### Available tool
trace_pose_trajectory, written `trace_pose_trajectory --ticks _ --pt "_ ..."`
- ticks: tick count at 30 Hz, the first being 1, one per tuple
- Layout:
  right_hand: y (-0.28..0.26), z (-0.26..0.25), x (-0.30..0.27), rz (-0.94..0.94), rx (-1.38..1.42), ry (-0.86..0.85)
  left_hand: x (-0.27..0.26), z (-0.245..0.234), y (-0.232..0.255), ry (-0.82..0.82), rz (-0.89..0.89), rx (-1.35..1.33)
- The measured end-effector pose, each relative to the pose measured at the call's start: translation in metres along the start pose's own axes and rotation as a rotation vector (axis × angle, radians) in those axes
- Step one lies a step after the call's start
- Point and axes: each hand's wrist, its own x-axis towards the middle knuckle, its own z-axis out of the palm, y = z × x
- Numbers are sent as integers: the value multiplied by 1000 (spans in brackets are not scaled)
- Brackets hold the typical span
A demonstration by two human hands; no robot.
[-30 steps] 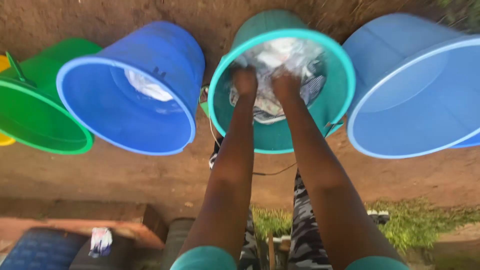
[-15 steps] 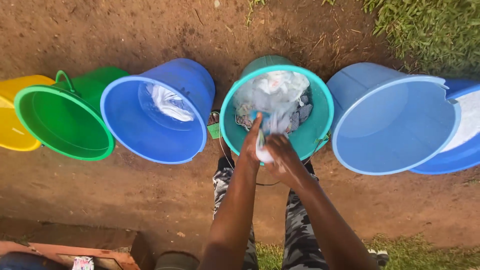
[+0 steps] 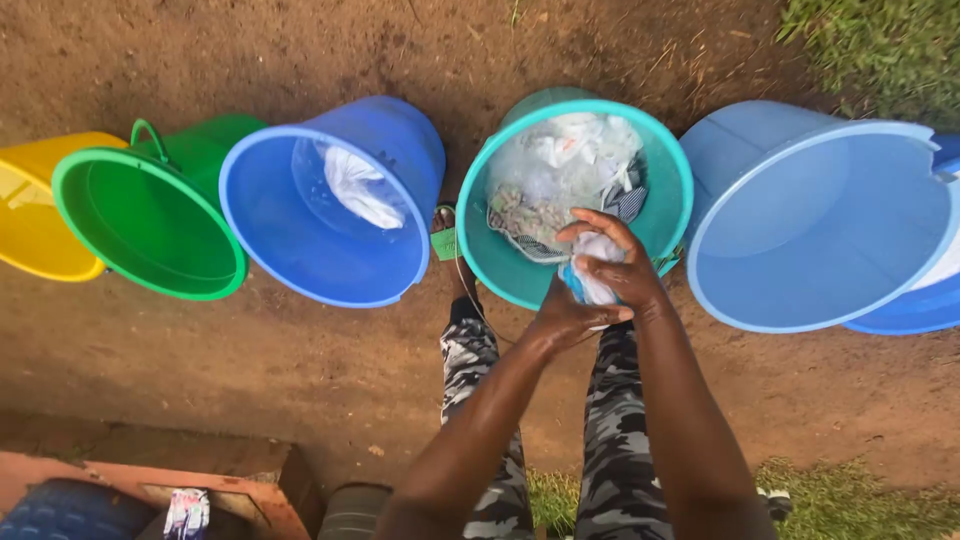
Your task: Hand washing and rinsing various items of clothing in multiple buckets of water and soap outdoors.
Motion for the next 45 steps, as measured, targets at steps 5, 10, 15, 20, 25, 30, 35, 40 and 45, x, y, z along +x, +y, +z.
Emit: trace_pose_trajectory --ticks 5,10,15,20,25,30,35,40,45 --pt "50 -22 4 -89 -669 119 23 -38 2 -183 66 725" --pt "82 -26 31 -47 -1144 353 65 -76 -43 -94 205 1354" --pt "75 7 72 -40 -1230 355 31 -65 12 262 253 1331" --pt "78 -12 132 -335 -1284 427 -44 -113 125 870 597 949" --pt "139 -91 195 -279 -1834 357 -65 -163 195 1019 858 1692" --pt "79 -39 120 -62 -1480 338 -54 -137 104 708 372 955" --pt "-22 52 -24 -90 -829 192 -3 -31 76 323 762 1148" --pt "-89 69 -56 -111 -961 367 27 -62 31 456 505 1009" --pt "-36 -14 -30 46 -758 813 26 -110 43 810 248 1296"
